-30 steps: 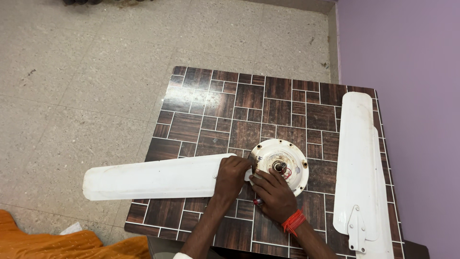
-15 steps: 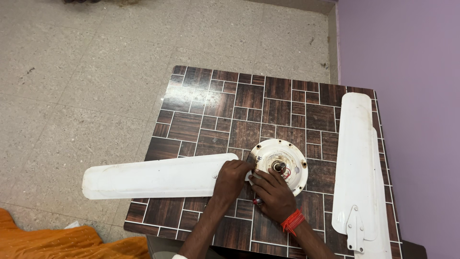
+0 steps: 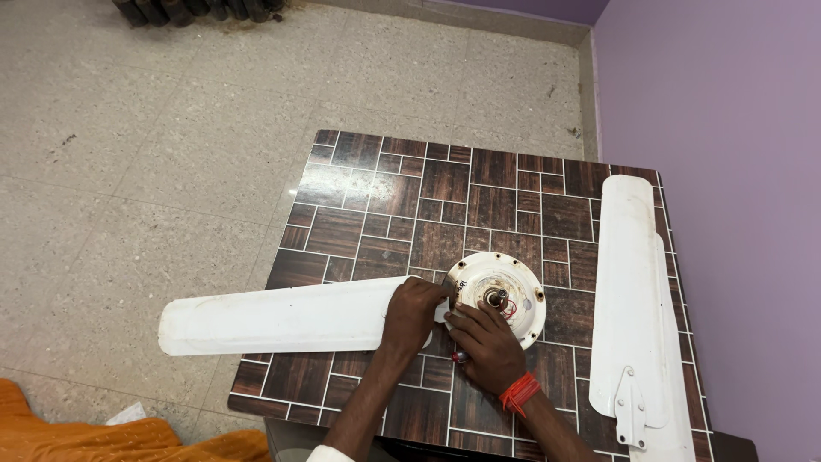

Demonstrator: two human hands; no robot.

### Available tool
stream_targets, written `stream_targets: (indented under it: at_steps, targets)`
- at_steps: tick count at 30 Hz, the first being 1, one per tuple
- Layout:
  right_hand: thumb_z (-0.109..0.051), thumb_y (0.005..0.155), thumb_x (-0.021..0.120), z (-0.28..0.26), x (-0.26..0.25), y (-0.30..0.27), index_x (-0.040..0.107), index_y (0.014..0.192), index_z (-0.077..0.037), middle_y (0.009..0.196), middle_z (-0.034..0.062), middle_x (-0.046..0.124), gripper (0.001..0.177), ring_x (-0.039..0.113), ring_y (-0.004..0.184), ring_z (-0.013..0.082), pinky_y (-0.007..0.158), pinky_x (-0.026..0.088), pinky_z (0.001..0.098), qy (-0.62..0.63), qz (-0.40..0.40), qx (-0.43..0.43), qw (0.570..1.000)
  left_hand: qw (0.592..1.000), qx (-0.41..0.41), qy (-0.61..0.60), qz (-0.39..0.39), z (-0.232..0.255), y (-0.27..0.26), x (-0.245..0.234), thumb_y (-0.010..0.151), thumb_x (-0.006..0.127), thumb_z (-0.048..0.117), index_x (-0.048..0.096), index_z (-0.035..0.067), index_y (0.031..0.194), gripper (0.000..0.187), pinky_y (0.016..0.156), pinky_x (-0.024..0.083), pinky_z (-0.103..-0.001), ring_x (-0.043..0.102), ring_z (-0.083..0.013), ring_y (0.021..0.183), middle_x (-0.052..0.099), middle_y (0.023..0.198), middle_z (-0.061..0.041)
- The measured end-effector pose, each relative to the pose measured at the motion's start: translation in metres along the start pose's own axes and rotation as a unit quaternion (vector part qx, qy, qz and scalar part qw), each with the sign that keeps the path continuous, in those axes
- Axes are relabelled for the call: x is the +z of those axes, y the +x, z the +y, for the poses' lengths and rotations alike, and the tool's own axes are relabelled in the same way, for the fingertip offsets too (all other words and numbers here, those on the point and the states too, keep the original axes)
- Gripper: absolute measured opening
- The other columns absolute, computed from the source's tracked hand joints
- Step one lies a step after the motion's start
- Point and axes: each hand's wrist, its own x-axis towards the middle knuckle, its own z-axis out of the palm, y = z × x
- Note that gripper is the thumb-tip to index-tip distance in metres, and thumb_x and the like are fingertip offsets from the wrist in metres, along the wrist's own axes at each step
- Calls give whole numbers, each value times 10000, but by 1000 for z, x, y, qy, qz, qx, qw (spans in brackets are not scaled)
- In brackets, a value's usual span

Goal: The person uses a screwdriver to remove screws from the fan blade mounting brackets and detaches two fan blades from the central hub. The removed blades are placed on the table, and the person continues to unscrew the remaining fasteners from the hub.

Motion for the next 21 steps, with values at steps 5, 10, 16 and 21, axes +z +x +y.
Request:
stream_targets:
  at_steps: [5,10,16,21]
  targets:
    - [13,603,775,2,3,-2,731,1034,-66,1297,55,687,440,567,1321,269,1188,350,523,-7,3,-2,1000,1000,8,4,16,10,1,-6,754,688,-59,759,70,954,247,799,521,-405,684,-291,933,771,961,-83]
    - [-17,659,763,7,12,-6,724,1084,-80,1303,72,674,431,557,1329,271,1208,335,526,-19,-1,2,1000,999,-41,-25,11,26,-16,-6,868,759,136,753,73,991,139,718,561,-374,700,-250,824,746,905,-72]
    - [-117,754,773,6,10,-9,716,1122,-99,1323,55,674,373,554,1338,260,1206,321,526,-14,13,-6,1000,993,-69,-54,-78,42,-56,-15,809,853,354,766,63,945,333,656,575,-375,723,-244,753,750,842,-70]
    - [-202,749,806,3,3,-5,709,1085,-84,1313,71,669,370,547,1339,275,1189,327,531,7,17,-8,1000,991,-89,-58,-82,45,-67,-6,819,855,325,768,70,979,312,697,584,-368,738,-238,803,769,891,-73]
